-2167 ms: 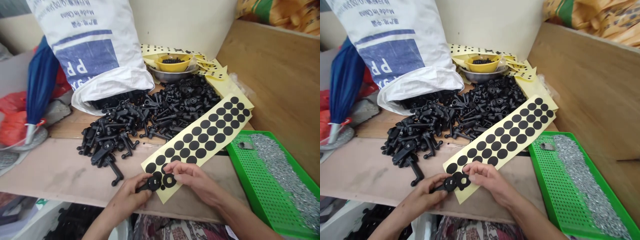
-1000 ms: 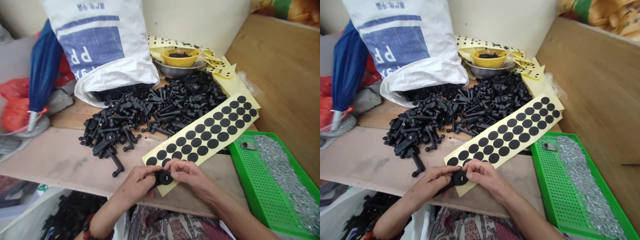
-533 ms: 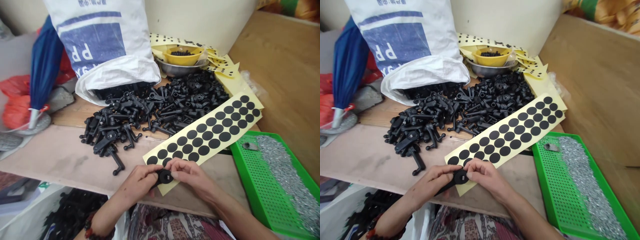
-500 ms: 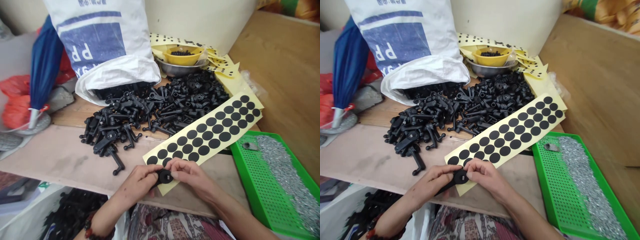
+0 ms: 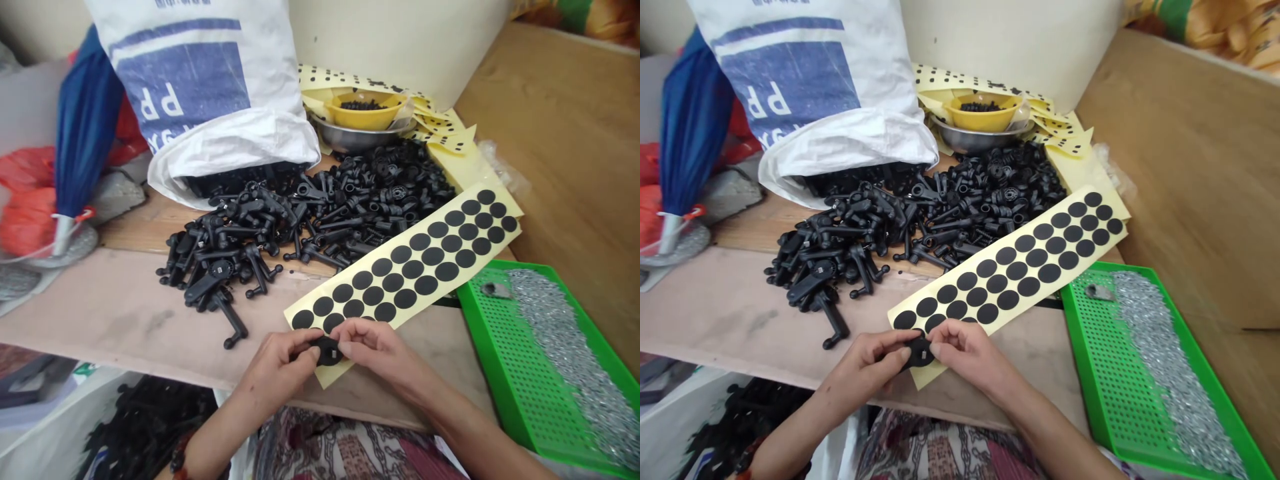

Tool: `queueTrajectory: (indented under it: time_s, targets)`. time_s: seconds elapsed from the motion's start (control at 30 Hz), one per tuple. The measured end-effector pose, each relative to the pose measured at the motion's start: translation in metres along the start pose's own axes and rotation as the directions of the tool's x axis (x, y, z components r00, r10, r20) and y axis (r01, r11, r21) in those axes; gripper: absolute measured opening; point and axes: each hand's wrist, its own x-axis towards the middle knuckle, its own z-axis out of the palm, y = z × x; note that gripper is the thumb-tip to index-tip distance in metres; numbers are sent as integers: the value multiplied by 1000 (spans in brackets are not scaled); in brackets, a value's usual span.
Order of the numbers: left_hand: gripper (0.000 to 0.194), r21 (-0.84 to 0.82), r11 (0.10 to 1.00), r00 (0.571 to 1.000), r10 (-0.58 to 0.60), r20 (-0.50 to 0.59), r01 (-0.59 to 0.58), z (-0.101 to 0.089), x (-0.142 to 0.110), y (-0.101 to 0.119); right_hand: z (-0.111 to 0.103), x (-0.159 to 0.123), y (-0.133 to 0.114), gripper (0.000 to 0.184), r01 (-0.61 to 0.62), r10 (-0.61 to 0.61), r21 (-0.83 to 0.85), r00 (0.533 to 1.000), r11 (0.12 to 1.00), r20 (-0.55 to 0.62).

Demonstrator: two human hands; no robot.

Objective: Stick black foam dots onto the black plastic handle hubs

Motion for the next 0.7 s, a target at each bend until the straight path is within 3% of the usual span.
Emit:
queueTrajectory:
  time_s: [0.13,0.3,0.4,0.53,0.63,0.7]
  targets:
    - [46,55,998,999,32,-9,-31,0,-3,2,3,-1,-3,17,12,-12,-56,1000,998,-8]
    - [39,-9,999,991,33,129,-32,-1,2,2,11,-6,-7,13,98,-97,-159,995,982,12]
    - [32,-37,999,998,21,64,-18,2,4,-2,12,-9,-6,14,110,-115,-199,993,974,-12]
    - [25,-77,996,996,41,-81,-47,7,0,-2,5,-11,0,19,61,-61,47,998,997,-6]
    - [27,-172,984,990,26,-136,-50,9,-4,-1,0,-11,5,25,-43,34,314,999,948,35]
    - [28,-239,970,987,3,-161,-42,9,-6,-1,0,-11,7,25,-54,40,378,998,924,45]
